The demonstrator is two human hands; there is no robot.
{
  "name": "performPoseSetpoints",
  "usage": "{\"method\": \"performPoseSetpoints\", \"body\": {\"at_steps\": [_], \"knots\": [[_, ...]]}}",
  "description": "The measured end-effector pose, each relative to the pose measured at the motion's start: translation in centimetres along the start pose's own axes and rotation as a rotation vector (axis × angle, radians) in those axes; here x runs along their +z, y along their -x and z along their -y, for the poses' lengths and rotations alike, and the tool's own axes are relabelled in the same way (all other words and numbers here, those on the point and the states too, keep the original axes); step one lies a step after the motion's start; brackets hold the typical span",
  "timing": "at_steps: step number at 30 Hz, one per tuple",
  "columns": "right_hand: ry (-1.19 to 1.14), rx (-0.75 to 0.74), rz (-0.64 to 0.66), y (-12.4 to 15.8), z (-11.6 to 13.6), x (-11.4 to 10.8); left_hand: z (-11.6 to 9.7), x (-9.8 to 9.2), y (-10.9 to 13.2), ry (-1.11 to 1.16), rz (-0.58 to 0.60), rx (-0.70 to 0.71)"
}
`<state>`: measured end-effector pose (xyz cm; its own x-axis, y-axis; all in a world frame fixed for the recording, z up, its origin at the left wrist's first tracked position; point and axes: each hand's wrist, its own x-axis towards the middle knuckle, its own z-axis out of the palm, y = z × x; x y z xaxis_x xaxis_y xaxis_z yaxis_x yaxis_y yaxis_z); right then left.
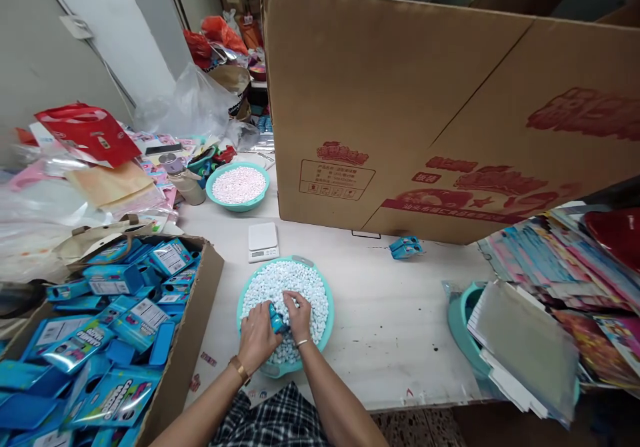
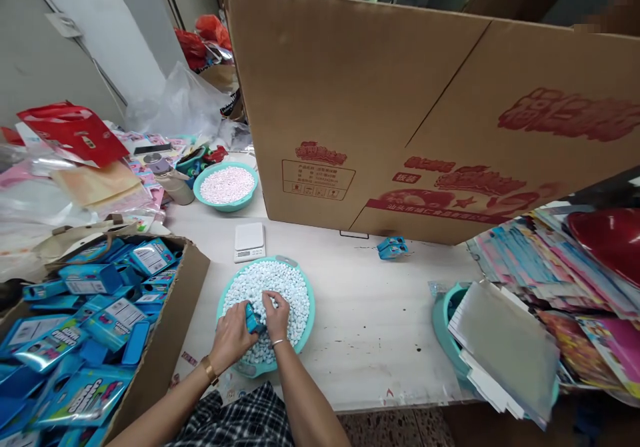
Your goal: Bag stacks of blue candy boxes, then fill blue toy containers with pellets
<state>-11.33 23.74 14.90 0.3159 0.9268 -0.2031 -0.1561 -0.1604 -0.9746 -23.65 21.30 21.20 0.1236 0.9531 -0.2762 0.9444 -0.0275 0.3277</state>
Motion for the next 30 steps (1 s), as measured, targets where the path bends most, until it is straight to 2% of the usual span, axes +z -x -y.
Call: {"method": "performPoseSetpoints", "body": {"at_steps": [5, 11, 17, 22, 30], "knots": [[-0.114, 0.064, 0.000, -0.9, 1.8, 0.8, -0.6, 0.0, -0.1, 0.151, -0.043, -0.028], [-0.139, 0.055, 0.028, -0.9, 5.4, 1.4, 0.2, 1.2, 0.9, 0.400, -0.287, 0.059], [-0.091, 0.006, 0.016, -1.2, 7.7, 2.2, 0.8, 2.4, 0.1, 0.564, -0.471, 0.095], [-0.047, -0.016, 0.009, -0.8, 8.3, 2.7, 1.3, 2.7, 0.1, 0.602, -0.512, 0.118], [-0.074, 0.009, -0.028, -0.7, 9.1, 3.4, 1.7, 1.7, -0.1, 0.540, -0.463, 0.153]]}}
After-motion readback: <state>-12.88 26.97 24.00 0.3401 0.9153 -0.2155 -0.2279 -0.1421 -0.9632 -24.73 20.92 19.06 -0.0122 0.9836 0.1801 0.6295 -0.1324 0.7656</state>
